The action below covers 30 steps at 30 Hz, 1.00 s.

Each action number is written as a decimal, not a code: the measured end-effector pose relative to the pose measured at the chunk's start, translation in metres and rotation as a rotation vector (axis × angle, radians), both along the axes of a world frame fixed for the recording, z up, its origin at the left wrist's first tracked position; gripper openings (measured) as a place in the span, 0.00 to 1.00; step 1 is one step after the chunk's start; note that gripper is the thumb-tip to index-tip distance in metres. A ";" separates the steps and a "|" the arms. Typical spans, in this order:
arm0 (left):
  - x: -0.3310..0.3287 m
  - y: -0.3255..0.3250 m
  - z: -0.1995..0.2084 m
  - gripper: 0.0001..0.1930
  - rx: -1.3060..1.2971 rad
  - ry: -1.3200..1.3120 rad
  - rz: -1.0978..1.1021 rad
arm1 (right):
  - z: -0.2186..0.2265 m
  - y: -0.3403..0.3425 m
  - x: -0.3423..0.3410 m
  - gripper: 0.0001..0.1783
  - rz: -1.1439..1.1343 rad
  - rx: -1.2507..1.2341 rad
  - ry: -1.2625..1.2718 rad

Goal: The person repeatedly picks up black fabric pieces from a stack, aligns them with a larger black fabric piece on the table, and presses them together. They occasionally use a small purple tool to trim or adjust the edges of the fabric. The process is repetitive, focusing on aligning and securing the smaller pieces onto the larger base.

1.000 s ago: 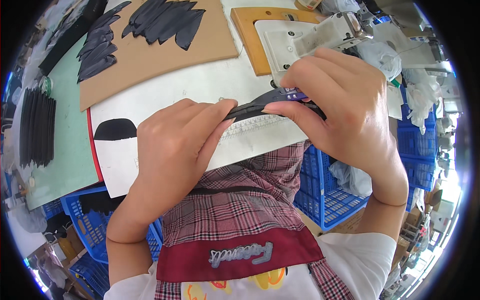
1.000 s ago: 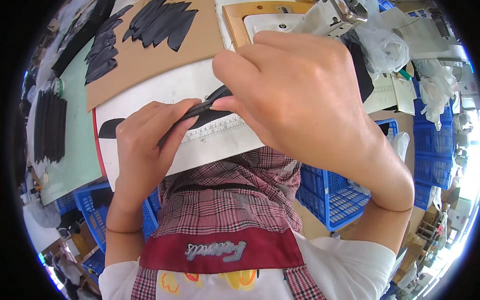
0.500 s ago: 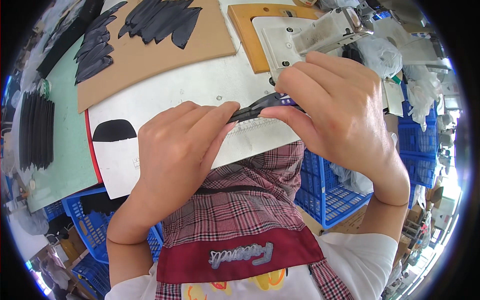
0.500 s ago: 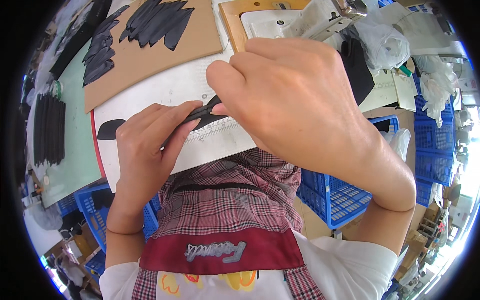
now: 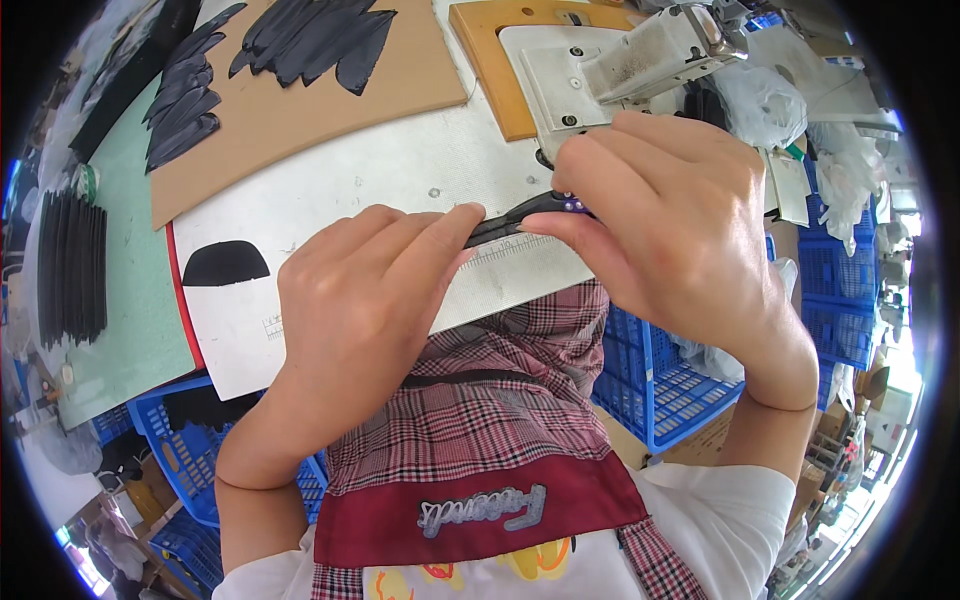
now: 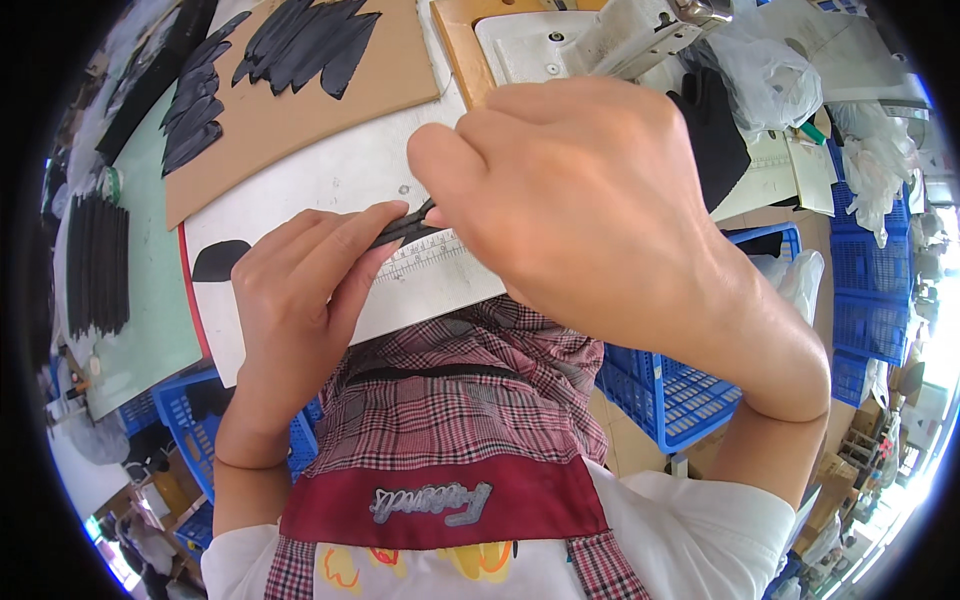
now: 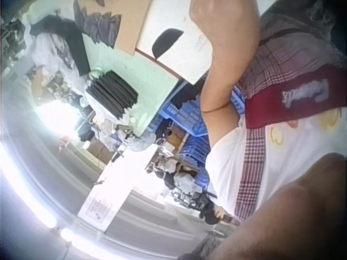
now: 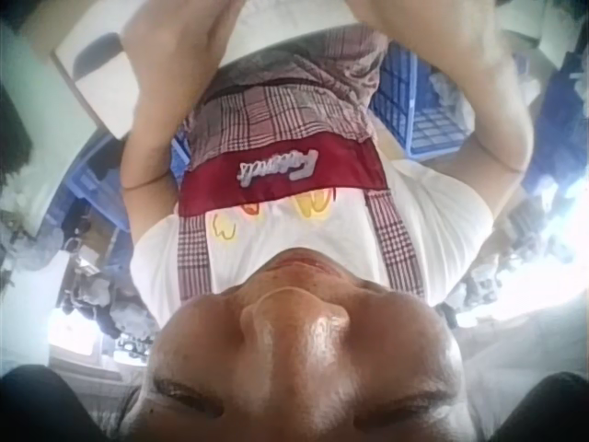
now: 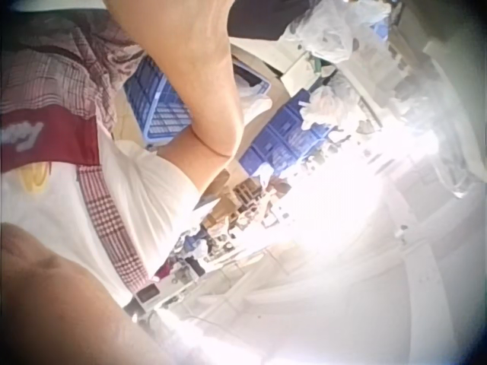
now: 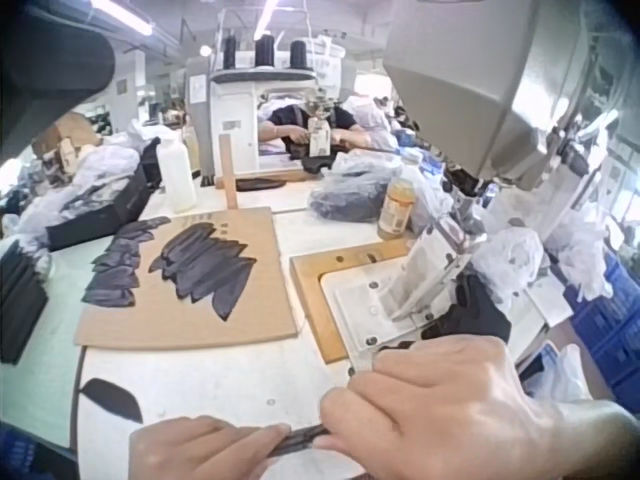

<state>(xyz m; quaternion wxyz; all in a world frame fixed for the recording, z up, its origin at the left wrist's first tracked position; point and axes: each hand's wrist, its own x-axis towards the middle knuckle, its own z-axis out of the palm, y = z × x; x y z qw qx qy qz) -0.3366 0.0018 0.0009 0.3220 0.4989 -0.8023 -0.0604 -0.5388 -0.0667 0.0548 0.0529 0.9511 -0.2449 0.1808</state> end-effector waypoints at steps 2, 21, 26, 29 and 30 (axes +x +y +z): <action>0.001 0.000 -0.001 0.12 0.000 0.016 0.012 | -0.001 -0.001 -0.005 0.16 -0.049 0.075 -0.068; 0.001 -0.001 -0.003 0.11 0.087 0.147 -0.017 | -0.019 -0.006 -0.014 0.16 -0.066 0.345 -0.198; -0.001 -0.001 -0.004 0.11 0.077 0.109 -0.029 | -0.007 -0.003 -0.011 0.16 -0.059 0.226 -0.041; -0.003 0.000 -0.005 0.11 0.076 0.107 -0.025 | 0.001 -0.001 -0.009 0.15 -0.046 0.175 0.027; -0.003 0.000 -0.005 0.11 0.077 0.108 -0.024 | 0.002 -0.001 -0.008 0.15 -0.039 0.159 0.050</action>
